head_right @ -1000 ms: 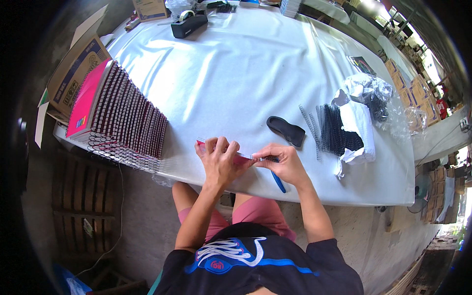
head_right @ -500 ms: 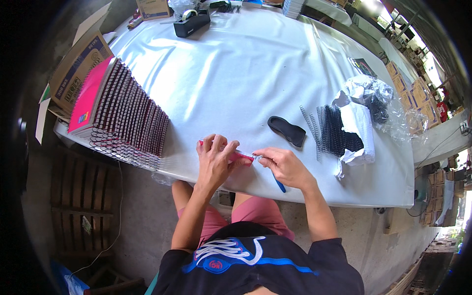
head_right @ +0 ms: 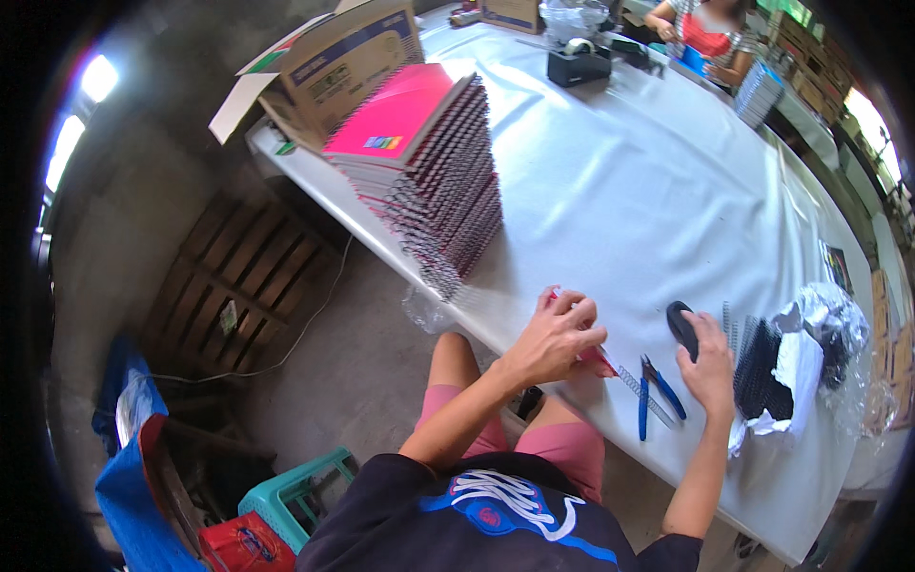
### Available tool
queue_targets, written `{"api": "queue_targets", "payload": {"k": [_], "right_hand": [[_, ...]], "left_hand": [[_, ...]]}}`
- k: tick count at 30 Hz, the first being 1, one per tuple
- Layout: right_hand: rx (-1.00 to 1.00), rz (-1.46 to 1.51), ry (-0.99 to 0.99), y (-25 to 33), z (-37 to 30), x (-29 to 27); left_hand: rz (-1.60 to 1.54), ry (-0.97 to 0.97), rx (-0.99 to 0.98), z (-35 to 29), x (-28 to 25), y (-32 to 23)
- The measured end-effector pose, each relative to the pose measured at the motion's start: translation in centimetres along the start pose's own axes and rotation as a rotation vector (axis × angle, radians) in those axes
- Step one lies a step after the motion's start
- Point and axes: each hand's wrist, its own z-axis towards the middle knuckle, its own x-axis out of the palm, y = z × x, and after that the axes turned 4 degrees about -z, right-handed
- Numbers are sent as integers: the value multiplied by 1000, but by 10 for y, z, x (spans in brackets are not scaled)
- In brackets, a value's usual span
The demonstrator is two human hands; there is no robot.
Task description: The person assembles spiral notebooks by inserting metal coils through the punched holes of the paper and covers, then using a tool to trim and bend the ends of the wire.
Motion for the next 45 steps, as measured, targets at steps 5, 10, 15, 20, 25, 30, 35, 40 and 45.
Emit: {"api": "queue_targets", "payload": {"k": [5, 10, 15, 20, 25, 30, 35, 40, 45], "right_hand": [[61, -126, -107, -39, 5, 38], [-31, 833, -142, -62, -3, 31], [-344, 1191, 193, 13, -18, 41], [-205, 1683, 205, 19, -13, 37], [-72, 1597, 235, 14, -7, 30], [106, 1034, 207, 14, -6, 55], [-163, 1186, 111, 38, -10, 41], [-139, 1302, 57, 39, -5, 41], [-27, 1521, -4, 36, 1, 49]], "left_hand": [[-83, -32, 5, -9, 3, -5], [-64, -118, 20, -11, 13, -5], [-76, -142, 50, -10, 14, 1], [-72, -88, -12, -5, 16, 0], [-84, -96, 23, -2, 18, 0], [-124, -115, 55, -4, 18, 2], [-156, -98, 16, -2, 12, 4], [-219, -167, -18, 0, 16, 12], [-276, -178, -49, 1, 17, 13]]}}
